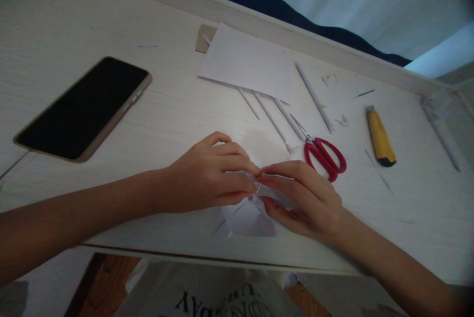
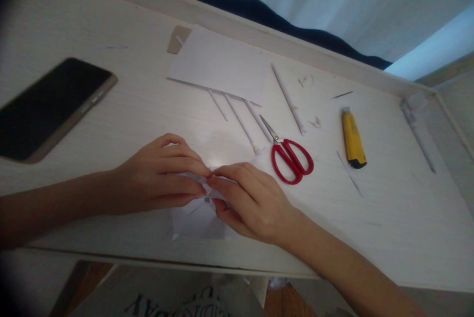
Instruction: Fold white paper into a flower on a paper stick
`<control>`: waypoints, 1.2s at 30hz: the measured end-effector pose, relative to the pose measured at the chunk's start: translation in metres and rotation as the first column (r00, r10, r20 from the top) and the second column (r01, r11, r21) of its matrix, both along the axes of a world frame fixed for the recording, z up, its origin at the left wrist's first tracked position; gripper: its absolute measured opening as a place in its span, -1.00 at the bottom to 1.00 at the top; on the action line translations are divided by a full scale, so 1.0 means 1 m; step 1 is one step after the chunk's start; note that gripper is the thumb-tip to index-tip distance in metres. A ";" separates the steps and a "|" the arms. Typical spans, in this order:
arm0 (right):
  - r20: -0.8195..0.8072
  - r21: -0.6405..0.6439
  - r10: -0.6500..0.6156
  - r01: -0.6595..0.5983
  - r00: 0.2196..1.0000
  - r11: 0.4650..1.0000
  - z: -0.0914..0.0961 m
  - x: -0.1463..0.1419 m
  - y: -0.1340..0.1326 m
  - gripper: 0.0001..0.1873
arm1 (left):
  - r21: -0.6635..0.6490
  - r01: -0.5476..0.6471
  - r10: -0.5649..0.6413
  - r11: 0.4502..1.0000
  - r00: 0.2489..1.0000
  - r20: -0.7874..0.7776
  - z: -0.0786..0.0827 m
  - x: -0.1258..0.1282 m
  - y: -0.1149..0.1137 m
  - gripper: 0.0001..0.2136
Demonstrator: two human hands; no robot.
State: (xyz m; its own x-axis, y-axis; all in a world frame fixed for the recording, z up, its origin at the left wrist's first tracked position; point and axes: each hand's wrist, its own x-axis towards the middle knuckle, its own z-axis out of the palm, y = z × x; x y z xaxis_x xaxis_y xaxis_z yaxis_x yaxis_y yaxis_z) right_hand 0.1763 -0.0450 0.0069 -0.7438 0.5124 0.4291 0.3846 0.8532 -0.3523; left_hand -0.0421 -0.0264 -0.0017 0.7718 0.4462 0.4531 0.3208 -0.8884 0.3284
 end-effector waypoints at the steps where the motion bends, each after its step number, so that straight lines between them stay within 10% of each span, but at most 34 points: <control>1: -0.001 0.002 -0.001 0.001 1.000 1.000 0.000 0.000 0.000 -0.63 | 0.005 0.000 0.000 1.000 1.000 0.002 0.000 0.000 0.000 -0.92; 36: -0.048 -0.068 -0.027 0.024 0.998 0.997 -0.003 0.000 -0.003 -0.65 | 0.059 -0.040 0.039 0.997 0.999 0.011 -0.006 0.003 0.000 -0.91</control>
